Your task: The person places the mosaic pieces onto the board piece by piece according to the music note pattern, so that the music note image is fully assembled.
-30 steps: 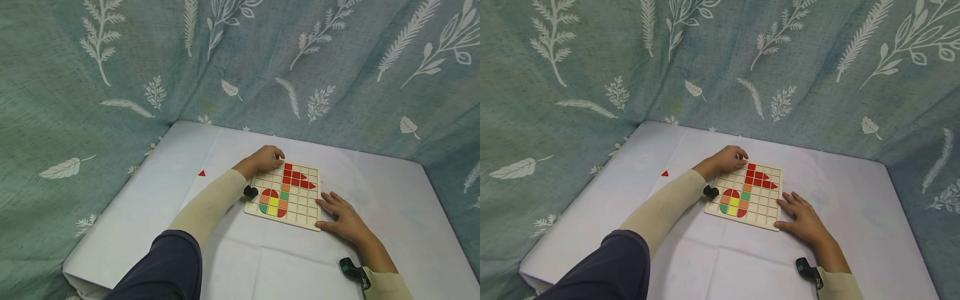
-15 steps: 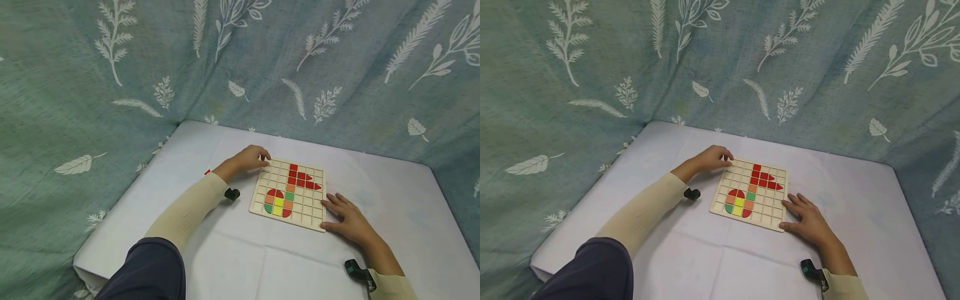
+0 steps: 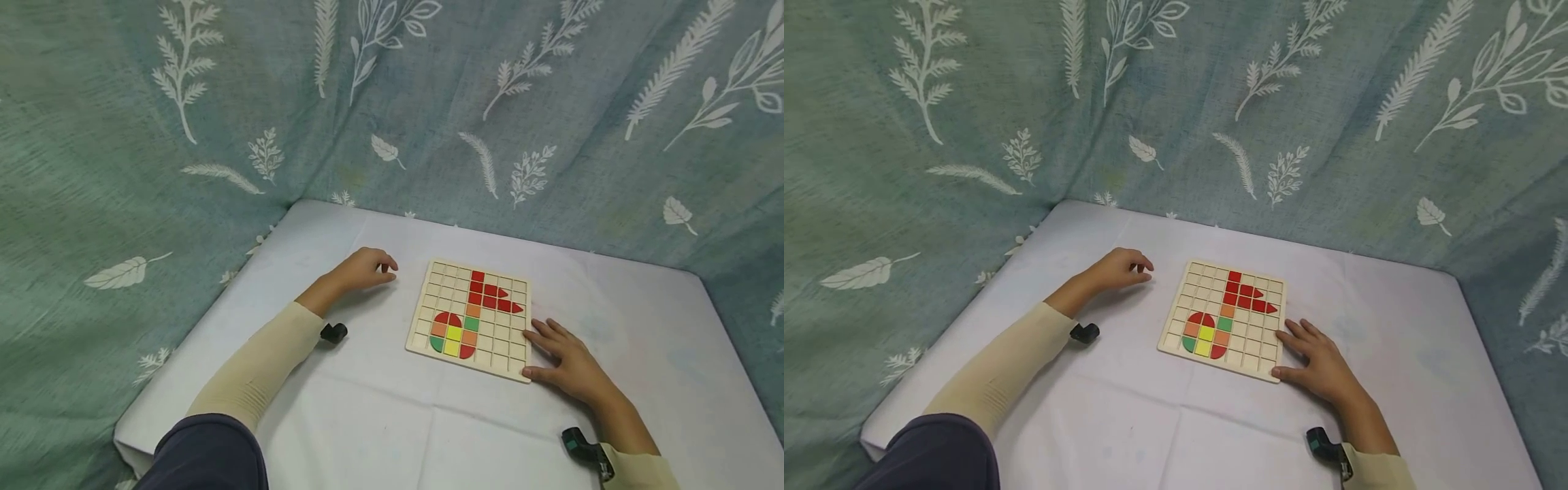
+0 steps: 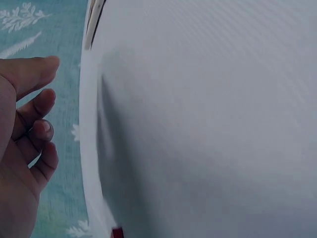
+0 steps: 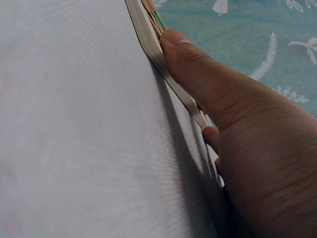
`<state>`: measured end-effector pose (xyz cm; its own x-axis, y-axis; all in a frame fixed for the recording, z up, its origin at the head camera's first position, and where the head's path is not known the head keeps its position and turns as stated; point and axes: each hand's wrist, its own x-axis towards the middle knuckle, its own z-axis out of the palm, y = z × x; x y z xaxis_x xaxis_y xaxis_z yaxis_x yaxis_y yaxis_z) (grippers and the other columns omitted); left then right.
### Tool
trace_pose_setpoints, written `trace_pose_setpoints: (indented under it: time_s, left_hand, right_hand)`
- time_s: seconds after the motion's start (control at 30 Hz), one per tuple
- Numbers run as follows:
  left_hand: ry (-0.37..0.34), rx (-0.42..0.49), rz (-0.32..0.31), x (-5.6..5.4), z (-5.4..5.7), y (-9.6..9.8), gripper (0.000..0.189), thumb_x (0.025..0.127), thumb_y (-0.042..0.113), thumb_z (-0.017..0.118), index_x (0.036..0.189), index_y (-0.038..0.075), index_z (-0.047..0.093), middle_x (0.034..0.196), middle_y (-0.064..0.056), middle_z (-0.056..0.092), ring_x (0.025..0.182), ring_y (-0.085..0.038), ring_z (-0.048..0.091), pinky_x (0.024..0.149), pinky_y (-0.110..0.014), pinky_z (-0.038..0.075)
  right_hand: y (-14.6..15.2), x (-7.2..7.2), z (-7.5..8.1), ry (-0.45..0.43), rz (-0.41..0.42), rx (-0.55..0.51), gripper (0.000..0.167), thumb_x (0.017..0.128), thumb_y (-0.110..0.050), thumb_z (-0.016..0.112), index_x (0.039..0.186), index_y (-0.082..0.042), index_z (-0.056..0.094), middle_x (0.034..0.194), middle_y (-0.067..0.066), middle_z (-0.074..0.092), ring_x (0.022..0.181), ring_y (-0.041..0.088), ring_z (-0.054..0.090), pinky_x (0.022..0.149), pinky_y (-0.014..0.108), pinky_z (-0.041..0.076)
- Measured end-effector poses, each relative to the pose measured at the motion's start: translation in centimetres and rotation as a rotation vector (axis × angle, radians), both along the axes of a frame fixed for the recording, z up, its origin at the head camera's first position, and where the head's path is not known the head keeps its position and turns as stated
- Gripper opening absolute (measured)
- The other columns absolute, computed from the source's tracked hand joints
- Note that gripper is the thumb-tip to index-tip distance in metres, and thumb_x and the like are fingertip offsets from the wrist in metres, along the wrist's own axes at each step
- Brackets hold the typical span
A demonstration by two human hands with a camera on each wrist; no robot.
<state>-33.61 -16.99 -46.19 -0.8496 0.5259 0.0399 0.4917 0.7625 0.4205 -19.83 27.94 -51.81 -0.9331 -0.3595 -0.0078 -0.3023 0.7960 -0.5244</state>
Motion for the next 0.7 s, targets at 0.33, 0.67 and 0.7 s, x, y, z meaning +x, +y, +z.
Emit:
trace_pose_setpoints:
  time_s: [0.33, 0.67, 0.7]
  left_hand:
    - [-0.089, 0.145, 0.130, 1.8, 0.7, -4.9, 0.025, 0.093, 0.027, 0.067, 0.112, 0.011, 0.072, 0.092, 0.002, 0.062, 0.072, -0.019, 0.056, 0.064, -0.035, 0.048]
    - [-0.119, 0.069, 0.226, 3.2, 0.6, -9.0, 0.027, 0.088, 0.029, 0.074, 0.108, 0.010, 0.074, 0.089, 0.001, 0.063, 0.073, -0.018, 0.054, 0.066, -0.035, 0.045]
    - [-0.110, 0.064, 0.242, 3.4, 0.4, -9.3, 0.028, 0.086, 0.032, 0.075, 0.105, 0.011, 0.074, 0.089, 0.001, 0.063, 0.075, -0.018, 0.053, 0.067, -0.036, 0.045]
  right_hand:
    - [0.0, 0.0, 0.0, 0.006, -0.002, 0.009, 0.094, 0.070, -0.065, 0.074, 0.143, -0.011, 0.050, 0.154, 0.013, 0.032, 0.145, 0.036, 0.013, 0.104, 0.068, 0.014]
    - [-0.1, 0.1, 0.0, 0.006, 0.008, -0.024, 0.093, 0.070, -0.065, 0.075, 0.143, -0.012, 0.051, 0.155, 0.012, 0.032, 0.145, 0.036, 0.013, 0.105, 0.067, 0.014]
    - [-0.2, 0.1, 0.0, 0.005, 0.008, -0.023, 0.093, 0.070, -0.065, 0.075, 0.143, -0.012, 0.051, 0.155, 0.012, 0.032, 0.145, 0.036, 0.013, 0.105, 0.067, 0.014]
